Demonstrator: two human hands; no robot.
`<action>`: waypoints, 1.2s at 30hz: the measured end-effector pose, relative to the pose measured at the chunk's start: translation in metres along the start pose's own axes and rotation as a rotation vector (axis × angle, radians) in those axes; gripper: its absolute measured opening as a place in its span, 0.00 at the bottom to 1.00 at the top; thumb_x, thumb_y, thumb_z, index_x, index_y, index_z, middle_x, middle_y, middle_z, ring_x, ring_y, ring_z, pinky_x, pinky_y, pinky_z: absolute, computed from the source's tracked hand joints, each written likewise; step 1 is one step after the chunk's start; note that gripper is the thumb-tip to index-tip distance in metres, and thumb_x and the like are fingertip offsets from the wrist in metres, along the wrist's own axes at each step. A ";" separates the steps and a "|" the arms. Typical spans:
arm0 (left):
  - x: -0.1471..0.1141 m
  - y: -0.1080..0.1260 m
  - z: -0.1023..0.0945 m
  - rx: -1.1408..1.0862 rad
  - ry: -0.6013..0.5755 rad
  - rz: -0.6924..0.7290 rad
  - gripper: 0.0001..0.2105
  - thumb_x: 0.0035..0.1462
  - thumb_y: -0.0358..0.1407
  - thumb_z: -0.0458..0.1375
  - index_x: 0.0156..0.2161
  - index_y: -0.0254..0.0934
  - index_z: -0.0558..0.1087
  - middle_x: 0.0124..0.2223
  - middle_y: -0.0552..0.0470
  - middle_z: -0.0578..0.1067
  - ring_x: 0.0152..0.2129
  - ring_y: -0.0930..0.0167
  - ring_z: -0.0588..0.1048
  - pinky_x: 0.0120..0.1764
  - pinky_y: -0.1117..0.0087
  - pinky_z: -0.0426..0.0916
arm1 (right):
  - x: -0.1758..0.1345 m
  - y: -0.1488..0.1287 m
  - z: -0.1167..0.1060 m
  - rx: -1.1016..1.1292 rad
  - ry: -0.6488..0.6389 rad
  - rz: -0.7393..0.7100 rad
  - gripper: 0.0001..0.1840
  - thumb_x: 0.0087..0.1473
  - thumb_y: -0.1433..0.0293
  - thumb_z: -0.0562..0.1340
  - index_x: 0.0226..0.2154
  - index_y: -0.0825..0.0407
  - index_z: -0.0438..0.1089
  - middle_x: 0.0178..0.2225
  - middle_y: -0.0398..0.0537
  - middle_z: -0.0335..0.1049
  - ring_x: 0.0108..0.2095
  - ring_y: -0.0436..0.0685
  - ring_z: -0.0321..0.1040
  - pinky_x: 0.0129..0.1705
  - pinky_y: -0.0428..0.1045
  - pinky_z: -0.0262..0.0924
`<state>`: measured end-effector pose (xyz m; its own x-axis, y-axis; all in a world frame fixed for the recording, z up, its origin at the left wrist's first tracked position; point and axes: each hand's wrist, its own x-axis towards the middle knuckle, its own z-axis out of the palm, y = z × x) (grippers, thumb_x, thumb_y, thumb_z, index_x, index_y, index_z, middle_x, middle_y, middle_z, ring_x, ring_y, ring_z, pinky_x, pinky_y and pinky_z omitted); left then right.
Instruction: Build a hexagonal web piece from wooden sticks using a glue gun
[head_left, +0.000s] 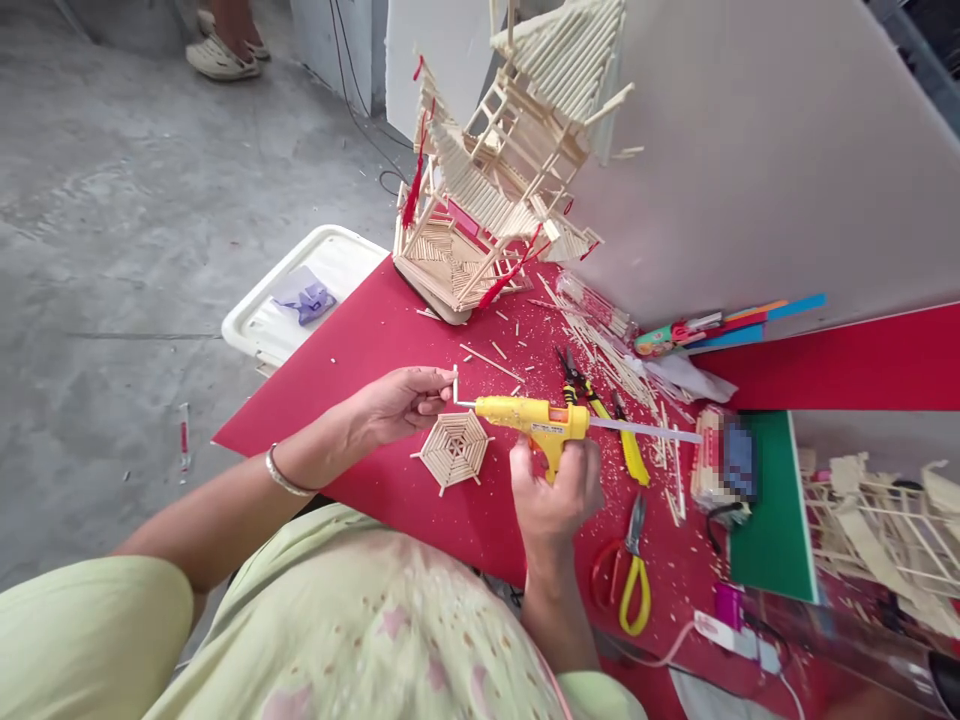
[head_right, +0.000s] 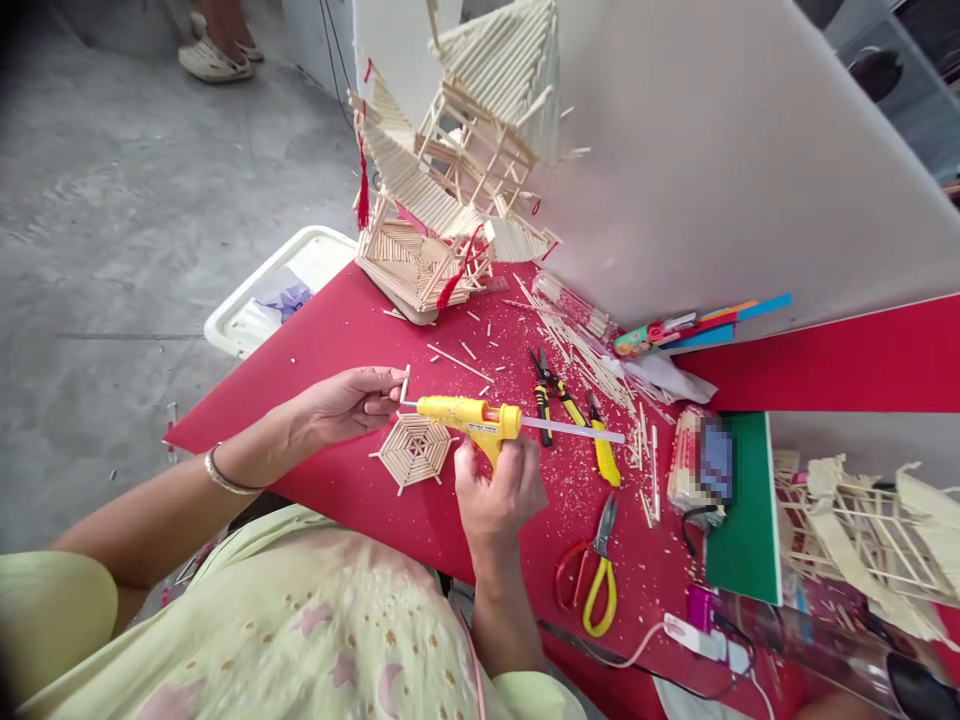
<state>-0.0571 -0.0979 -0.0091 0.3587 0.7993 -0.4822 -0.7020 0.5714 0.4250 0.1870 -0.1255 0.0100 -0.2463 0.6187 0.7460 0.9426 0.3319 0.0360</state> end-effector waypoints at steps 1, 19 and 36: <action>-0.002 0.000 0.001 0.001 0.001 0.001 0.08 0.53 0.30 0.66 0.27 0.29 0.73 0.22 0.57 0.61 0.14 0.83 0.56 0.14 0.82 0.45 | 0.000 -0.001 -0.001 -0.001 0.008 -0.003 0.19 0.57 0.61 0.67 0.48 0.53 0.69 0.37 0.52 0.74 0.35 0.59 0.75 0.34 0.49 0.69; -0.001 0.002 0.007 0.148 -0.123 -0.001 0.10 0.51 0.31 0.70 0.27 0.29 0.73 0.24 0.53 0.71 0.13 0.83 0.59 0.16 0.81 0.47 | 0.004 0.004 0.004 0.002 0.006 0.005 0.20 0.57 0.63 0.67 0.49 0.53 0.68 0.38 0.53 0.74 0.37 0.60 0.76 0.37 0.50 0.71; -0.001 0.003 0.006 0.298 -0.189 -0.015 0.10 0.52 0.35 0.70 0.30 0.30 0.75 0.24 0.51 0.72 0.13 0.83 0.59 0.17 0.81 0.48 | 0.009 0.009 0.008 0.034 0.026 0.045 0.18 0.57 0.63 0.67 0.47 0.52 0.69 0.37 0.53 0.74 0.36 0.60 0.75 0.36 0.50 0.70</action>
<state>-0.0558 -0.0954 -0.0025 0.4945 0.7947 -0.3519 -0.4950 0.5903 0.6376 0.1909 -0.1112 0.0117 -0.1975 0.6148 0.7635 0.9443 0.3286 -0.0203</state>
